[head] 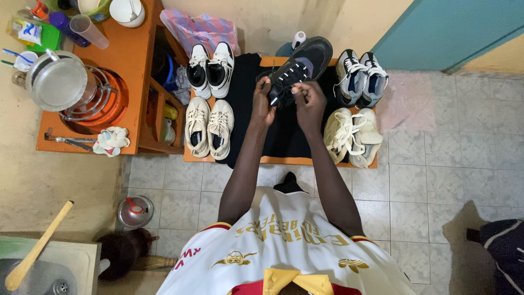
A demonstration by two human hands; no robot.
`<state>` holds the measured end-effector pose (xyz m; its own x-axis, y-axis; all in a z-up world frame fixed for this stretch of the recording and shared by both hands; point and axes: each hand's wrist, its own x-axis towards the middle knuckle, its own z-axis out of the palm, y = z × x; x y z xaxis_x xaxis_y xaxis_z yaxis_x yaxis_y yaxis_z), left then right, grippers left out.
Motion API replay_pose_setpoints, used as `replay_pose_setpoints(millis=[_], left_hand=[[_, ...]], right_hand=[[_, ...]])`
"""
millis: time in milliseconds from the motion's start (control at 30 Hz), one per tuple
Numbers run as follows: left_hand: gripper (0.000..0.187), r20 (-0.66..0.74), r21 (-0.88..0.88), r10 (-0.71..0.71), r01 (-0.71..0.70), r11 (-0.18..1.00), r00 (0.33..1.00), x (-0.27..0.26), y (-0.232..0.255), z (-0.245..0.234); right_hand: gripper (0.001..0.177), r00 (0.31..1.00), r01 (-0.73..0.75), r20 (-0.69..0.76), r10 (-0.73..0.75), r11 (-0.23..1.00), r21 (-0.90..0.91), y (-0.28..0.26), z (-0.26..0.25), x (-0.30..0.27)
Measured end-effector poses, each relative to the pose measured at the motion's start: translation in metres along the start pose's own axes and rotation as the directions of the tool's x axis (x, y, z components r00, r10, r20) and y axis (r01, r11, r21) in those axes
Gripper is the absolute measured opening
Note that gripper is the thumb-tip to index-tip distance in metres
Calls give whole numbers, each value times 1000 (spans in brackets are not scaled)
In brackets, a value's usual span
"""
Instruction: The person unlaces a black sneaker by pulling the laces out of the eyelets, then re-laces it by threading the laces back through the eyelets and tying a knot. The person then picks up a white sneaker and begins to unlace it.
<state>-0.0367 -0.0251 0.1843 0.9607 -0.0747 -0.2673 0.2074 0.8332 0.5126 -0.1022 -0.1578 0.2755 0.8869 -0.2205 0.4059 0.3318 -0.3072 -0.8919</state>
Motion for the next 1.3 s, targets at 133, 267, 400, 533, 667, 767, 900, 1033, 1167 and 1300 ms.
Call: replay_pose_setpoints(millis=[133,267,400,533,667,767,900,1033,1167,1300], left_hand=[[32,38,27,21,-22,999,999,-6,6,4],[36,23,65,15,-17,998,1000,-12,13,5],[37,-29,79,-20,22,997,999,-13,11,5],[39,31,81,32,-35,996,999,-13,7,5],[41,12,94,36,-37,995,999,-11,5,7],[40,2,85,13,-14,996,1000,-15,4,4],[36,-7,94,31,-30,995,999,-12,7,5],[33,-3,67,48,-47,997,999,-7,7,3],[31,-5,86,50,-50,995,999,-8,7,2],[31,8,83,62,-63,995,998,-9,7,2]], right_hand=[[13,992,-78,-64,107,931,356,11,-19,16],[16,978,-65,-138,154,862,503,16,-48,31],[18,965,-244,-4,262,907,343,11,-50,36],[49,987,-146,-73,141,987,-69,-8,-28,24],[63,934,178,-106,-342,701,-691,-31,-13,10],[44,984,174,126,-124,805,-567,-37,-9,16],[63,995,87,93,-47,865,-495,-36,-6,21],[56,987,16,153,41,936,-352,-23,0,14],[35,984,6,175,41,965,-262,-8,12,12],[24,984,84,180,-18,925,-370,-2,22,9]])
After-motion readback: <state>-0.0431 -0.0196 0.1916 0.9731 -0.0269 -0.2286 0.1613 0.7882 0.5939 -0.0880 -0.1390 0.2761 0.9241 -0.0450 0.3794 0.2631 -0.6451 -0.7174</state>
